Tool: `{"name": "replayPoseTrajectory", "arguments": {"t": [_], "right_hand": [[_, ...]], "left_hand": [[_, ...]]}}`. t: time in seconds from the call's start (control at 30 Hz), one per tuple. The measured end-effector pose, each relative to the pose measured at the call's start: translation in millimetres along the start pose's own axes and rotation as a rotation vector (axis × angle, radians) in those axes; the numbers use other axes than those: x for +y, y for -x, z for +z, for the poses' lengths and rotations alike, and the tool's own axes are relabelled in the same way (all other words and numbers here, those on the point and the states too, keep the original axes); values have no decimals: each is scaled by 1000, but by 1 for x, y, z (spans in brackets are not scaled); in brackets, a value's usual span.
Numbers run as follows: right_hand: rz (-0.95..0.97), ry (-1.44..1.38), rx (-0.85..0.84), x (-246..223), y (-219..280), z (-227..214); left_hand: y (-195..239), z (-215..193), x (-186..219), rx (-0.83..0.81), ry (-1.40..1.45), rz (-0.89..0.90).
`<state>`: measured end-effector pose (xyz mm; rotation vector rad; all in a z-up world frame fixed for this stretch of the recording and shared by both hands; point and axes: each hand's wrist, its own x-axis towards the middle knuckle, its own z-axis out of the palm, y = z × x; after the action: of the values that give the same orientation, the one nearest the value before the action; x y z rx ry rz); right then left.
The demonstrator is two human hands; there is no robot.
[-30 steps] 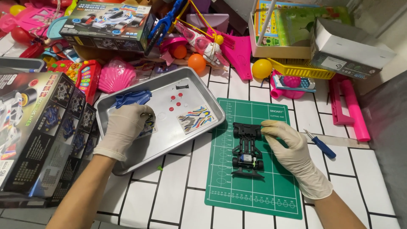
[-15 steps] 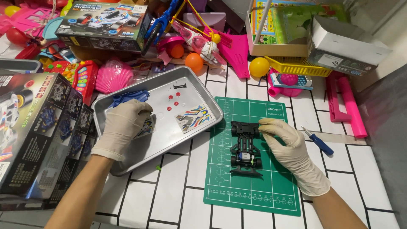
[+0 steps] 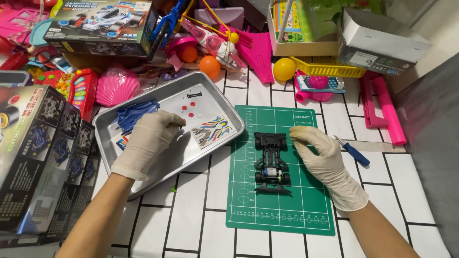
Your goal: The person assembles a blue toy car on a green cutting mat. They attach the chassis, insert batteries into the compartment, and secure the blue body shell. Finally, they attach red wheel caps to the wheels.
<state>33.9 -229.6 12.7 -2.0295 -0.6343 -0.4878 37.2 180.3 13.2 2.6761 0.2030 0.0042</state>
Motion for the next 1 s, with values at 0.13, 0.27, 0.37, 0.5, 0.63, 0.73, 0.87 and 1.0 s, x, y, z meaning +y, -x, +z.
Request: {"name": "replayPoseTrajectory", "arguments": {"t": [0.13,0.27,0.37,0.5,0.63,0.73,0.87,1.0], "right_hand": [[-8,-19,1,1,0,-1],[-7,-16,3,-2,-1,1],[-9,-8,13,-2,-1,1],[-9,-22,3,0,-2,0],[-16,-10,27,0,-1,2],[-10,-15,36,0,-2,1],[-11,-21,34,-2,-1,2],[-10,-4,33,-2,-3,2]], "left_hand": [[6,-4,10,-40,13,-31],[9,-17,19,-71,-65,-86],[-1,-22,29,-20,-79,-77],[-40,-14,27,77,-91,55],[-98,13,0,47,-170,95],[-118,24,-5,90,-224,155],[-109,20,2,92,-267,165],[-124,35,-13,198,-375,230]]}}
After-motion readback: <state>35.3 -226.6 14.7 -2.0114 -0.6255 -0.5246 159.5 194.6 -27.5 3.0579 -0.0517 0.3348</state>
